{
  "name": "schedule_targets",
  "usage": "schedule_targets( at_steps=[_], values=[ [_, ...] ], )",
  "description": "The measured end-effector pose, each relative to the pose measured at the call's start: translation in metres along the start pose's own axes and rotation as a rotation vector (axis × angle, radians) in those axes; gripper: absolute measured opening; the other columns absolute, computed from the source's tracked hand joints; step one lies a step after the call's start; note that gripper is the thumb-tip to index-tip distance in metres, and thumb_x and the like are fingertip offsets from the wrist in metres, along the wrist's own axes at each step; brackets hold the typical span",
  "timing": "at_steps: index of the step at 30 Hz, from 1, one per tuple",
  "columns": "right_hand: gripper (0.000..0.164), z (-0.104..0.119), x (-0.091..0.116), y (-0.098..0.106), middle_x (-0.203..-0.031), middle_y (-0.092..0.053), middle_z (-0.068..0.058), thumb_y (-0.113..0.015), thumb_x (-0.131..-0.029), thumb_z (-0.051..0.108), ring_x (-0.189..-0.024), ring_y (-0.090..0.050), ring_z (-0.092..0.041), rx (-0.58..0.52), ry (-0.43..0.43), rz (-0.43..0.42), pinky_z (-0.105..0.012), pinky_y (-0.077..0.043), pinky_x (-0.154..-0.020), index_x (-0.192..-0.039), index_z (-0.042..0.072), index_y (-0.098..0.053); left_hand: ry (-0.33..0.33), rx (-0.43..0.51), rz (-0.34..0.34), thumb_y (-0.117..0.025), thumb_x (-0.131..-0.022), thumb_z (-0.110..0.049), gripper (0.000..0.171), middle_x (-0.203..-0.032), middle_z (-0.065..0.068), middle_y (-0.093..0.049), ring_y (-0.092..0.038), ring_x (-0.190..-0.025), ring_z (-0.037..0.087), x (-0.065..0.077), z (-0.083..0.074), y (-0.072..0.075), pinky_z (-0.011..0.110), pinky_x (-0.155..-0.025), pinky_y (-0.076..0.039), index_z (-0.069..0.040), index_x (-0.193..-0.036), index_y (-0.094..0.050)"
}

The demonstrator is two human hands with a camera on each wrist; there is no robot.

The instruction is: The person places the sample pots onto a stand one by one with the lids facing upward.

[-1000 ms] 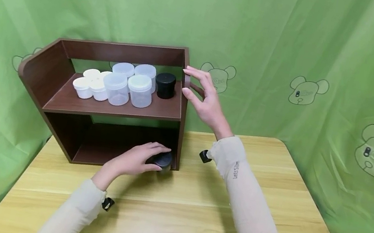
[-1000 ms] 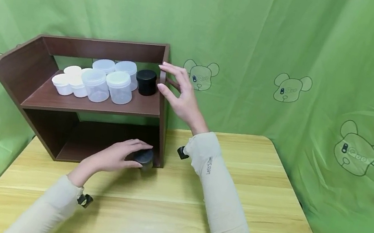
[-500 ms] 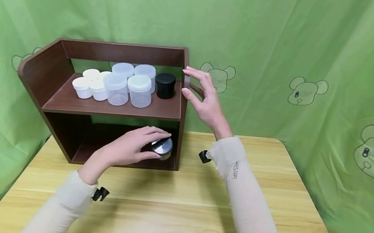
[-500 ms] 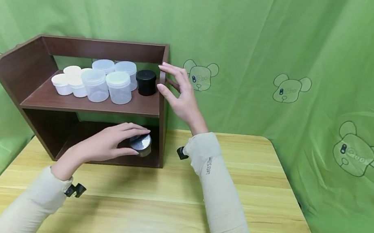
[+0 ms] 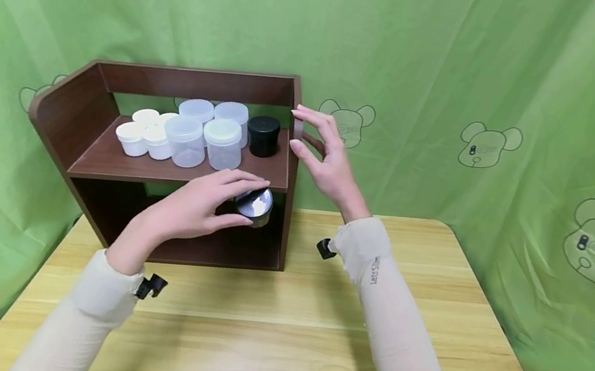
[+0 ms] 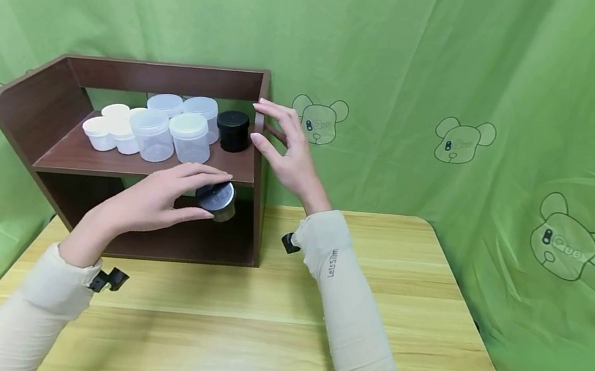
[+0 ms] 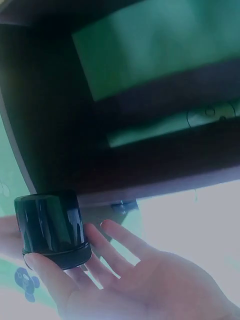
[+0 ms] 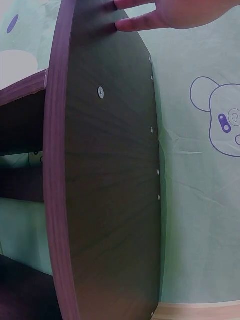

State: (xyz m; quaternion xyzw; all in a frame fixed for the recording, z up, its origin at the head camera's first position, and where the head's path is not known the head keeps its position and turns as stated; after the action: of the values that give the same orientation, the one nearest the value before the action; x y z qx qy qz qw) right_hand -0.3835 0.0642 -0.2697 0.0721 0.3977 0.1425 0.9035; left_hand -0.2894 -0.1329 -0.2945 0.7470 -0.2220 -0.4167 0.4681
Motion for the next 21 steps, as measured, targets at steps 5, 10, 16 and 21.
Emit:
schedule_targets(
  at_steps=[5, 10, 16, 21],
  values=[
    [0.048, 0.02, 0.003, -0.002, -0.157, -0.04, -0.019, -0.061, -0.099, -0.003, -0.142, -0.043, -0.027, -0.003, 0.0, 0.005, -0.046, -0.041, -0.12, -0.146, -0.003, -0.051, -0.016, 0.002, -0.031, -0.081, -0.091, -0.022, 0.065, -0.146, 0.007, -0.058, -0.058, -0.131, 0.023, -0.007, -0.004, 0.014, 0.044, -0.11, -0.048, -0.011, -0.15, -0.055],
    [0.047, 0.026, 0.005, -0.002, -0.156, -0.041, -0.018, -0.061, -0.1, -0.002, -0.141, -0.043, -0.027, -0.003, -0.002, 0.004, -0.047, -0.041, -0.12, -0.145, -0.004, -0.051, -0.015, -0.009, -0.075, -0.081, -0.091, -0.023, 0.065, -0.146, 0.008, -0.059, -0.057, -0.133, 0.025, -0.015, -0.004, 0.028, 0.045, -0.11, -0.048, -0.011, -0.15, -0.055],
    [0.046, 0.024, 0.004, -0.002, -0.157, -0.041, -0.017, -0.061, -0.1, -0.001, -0.142, -0.043, -0.026, -0.007, -0.005, 0.002, -0.046, -0.041, -0.12, -0.145, -0.003, -0.052, 0.011, -0.015, -0.104, -0.081, -0.091, -0.02, 0.064, -0.145, 0.01, -0.059, -0.057, -0.132, 0.027, -0.024, 0.003, 0.045, 0.046, -0.11, -0.048, -0.01, -0.149, -0.056],
    [0.047, 0.024, 0.004, -0.003, -0.157, -0.04, -0.018, -0.062, -0.1, -0.001, -0.142, -0.043, -0.028, -0.011, -0.004, 0.004, -0.047, -0.041, -0.12, -0.145, -0.003, -0.052, 0.012, -0.027, -0.129, -0.081, -0.091, -0.02, 0.063, -0.145, 0.013, -0.06, -0.055, -0.135, 0.031, -0.031, 0.012, 0.053, 0.049, -0.114, -0.044, -0.008, -0.148, -0.057]
  ],
)
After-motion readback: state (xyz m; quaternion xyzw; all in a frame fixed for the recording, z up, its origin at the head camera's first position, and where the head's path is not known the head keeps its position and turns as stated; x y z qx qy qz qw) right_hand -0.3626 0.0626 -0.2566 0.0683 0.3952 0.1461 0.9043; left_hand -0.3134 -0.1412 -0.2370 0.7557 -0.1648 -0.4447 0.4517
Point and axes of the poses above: each hand's wrist, its own x-axis away from the middle knuckle, its own y-axis out of the back of the hand, z = x × y, the point moved 6 cm from there along -x, towards the middle knuckle
